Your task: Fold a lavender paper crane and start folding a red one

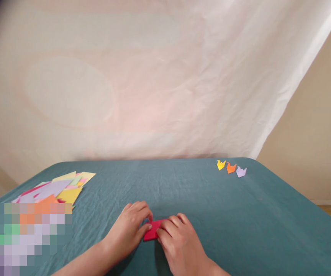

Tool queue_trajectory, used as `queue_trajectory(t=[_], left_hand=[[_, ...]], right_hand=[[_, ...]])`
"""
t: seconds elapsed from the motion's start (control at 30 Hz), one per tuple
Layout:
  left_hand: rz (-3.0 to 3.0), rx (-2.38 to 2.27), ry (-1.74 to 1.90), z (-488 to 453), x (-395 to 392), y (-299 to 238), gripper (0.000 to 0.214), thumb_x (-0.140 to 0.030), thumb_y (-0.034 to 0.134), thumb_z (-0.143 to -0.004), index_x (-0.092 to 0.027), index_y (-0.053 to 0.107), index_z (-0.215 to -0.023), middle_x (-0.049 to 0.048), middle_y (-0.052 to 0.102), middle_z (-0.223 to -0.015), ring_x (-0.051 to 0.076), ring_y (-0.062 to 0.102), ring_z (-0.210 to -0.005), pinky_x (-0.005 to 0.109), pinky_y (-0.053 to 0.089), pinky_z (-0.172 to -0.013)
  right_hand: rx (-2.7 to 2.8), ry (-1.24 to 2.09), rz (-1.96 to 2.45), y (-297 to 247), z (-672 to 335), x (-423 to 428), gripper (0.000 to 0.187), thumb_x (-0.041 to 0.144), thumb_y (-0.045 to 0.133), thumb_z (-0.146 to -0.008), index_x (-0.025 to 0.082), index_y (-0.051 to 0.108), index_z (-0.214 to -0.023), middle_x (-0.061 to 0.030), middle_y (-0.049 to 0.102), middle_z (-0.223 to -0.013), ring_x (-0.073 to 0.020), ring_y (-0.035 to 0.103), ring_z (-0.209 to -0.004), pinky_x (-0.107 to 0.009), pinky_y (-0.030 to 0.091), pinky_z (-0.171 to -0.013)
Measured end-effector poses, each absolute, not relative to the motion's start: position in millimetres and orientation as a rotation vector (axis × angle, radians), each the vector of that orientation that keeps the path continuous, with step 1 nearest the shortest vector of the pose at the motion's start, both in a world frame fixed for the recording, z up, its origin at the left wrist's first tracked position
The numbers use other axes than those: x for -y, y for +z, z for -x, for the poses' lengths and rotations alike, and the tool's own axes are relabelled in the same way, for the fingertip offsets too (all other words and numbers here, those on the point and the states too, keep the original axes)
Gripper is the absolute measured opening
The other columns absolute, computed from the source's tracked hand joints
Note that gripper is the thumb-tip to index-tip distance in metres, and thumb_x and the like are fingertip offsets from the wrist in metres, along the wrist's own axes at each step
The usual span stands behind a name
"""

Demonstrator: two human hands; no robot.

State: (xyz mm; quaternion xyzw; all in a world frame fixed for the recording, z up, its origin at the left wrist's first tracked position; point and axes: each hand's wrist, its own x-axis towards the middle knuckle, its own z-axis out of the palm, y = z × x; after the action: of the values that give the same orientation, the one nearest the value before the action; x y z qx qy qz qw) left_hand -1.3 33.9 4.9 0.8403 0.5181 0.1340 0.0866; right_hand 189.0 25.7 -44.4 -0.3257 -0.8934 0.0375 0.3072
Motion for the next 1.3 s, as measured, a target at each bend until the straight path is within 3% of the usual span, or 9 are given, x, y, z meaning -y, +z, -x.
queue_trajectory(t=[0.17, 0.47, 0.73, 0.93, 1.13, 1.3], left_hand=[[-2.600, -1.226, 0.332, -3.6, -31.9, -5.1, 0.020, 0.000, 0.045, -0.078, -0.017, 0.055, -0.077, 0.0022, 0.059, -0.083, 0.016, 0.053, -0.080, 0.025, 0.040, -0.071], [-2.625, -1.173, 0.415, -1.1, -19.7, 1.7, 0.022, -0.011, 0.040, -0.089, -0.018, 0.059, -0.083, 0.0039, 0.060, -0.081, 0.016, 0.056, -0.079, 0.025, 0.045, -0.074], [-2.573, -1.222, 0.443, -3.9, -16.3, 3.2, 0.019, -0.012, 0.042, -0.089, -0.019, 0.059, -0.083, 0.0036, 0.060, -0.084, 0.016, 0.056, -0.080, 0.025, 0.044, -0.075], [-2.611, -1.197, 0.432, -1.8, -15.8, 4.6, 0.025, -0.015, 0.045, -0.088, -0.028, 0.063, -0.101, 0.0030, 0.058, -0.095, 0.017, 0.054, -0.085, 0.027, 0.042, -0.077], [-2.720, -1.137, 0.312, 2.8, -17.6, 6.7, 0.034, -0.015, 0.046, -0.088, -0.036, 0.061, -0.110, 0.0033, 0.057, -0.096, 0.018, 0.054, -0.086, 0.029, 0.042, -0.078], [-2.830, -1.105, 0.263, 9.4, -12.5, 10.7, 0.036, -0.018, 0.050, -0.087, -0.036, 0.056, -0.117, 0.0034, 0.060, -0.102, 0.020, 0.055, -0.092, 0.033, 0.041, -0.083]], right_hand=[[2.368, 0.042, 0.871, -39.5, -187.9, -24.8, 0.015, 0.018, 0.049, -0.091, 0.019, 0.063, -0.089, -0.0044, 0.062, -0.085, -0.0173, 0.053, -0.081, -0.033, 0.037, -0.075], [2.480, 0.062, 0.823, -30.3, -200.6, -20.0, 0.019, 0.020, 0.050, -0.090, 0.019, 0.062, -0.105, -0.0068, 0.062, -0.095, -0.0192, 0.052, -0.088, -0.034, 0.038, -0.078], [2.638, -0.037, 0.857, -23.2, -205.6, -16.5, 0.021, 0.021, 0.051, -0.088, 0.022, 0.061, -0.106, -0.0057, 0.062, -0.096, -0.0204, 0.052, -0.090, -0.036, 0.037, -0.081], [2.688, 0.020, 0.950, -20.2, -213.7, -19.1, 0.024, 0.019, 0.052, -0.085, 0.026, 0.061, -0.106, -0.0025, 0.063, -0.096, -0.0199, 0.054, -0.092, -0.039, 0.034, -0.088], [2.649, -0.029, 0.956, -19.7, -220.0, -19.0, 0.016, 0.022, 0.054, -0.083, 0.025, 0.067, -0.092, -0.0027, 0.064, -0.086, -0.0189, 0.055, -0.084, -0.038, 0.036, -0.083], [2.581, -0.061, 0.968, -19.4, -222.7, -19.7, 0.014, 0.021, 0.055, -0.082, 0.026, 0.068, -0.084, -0.0020, 0.063, -0.079, -0.0180, 0.055, -0.078, -0.034, 0.036, -0.077]])
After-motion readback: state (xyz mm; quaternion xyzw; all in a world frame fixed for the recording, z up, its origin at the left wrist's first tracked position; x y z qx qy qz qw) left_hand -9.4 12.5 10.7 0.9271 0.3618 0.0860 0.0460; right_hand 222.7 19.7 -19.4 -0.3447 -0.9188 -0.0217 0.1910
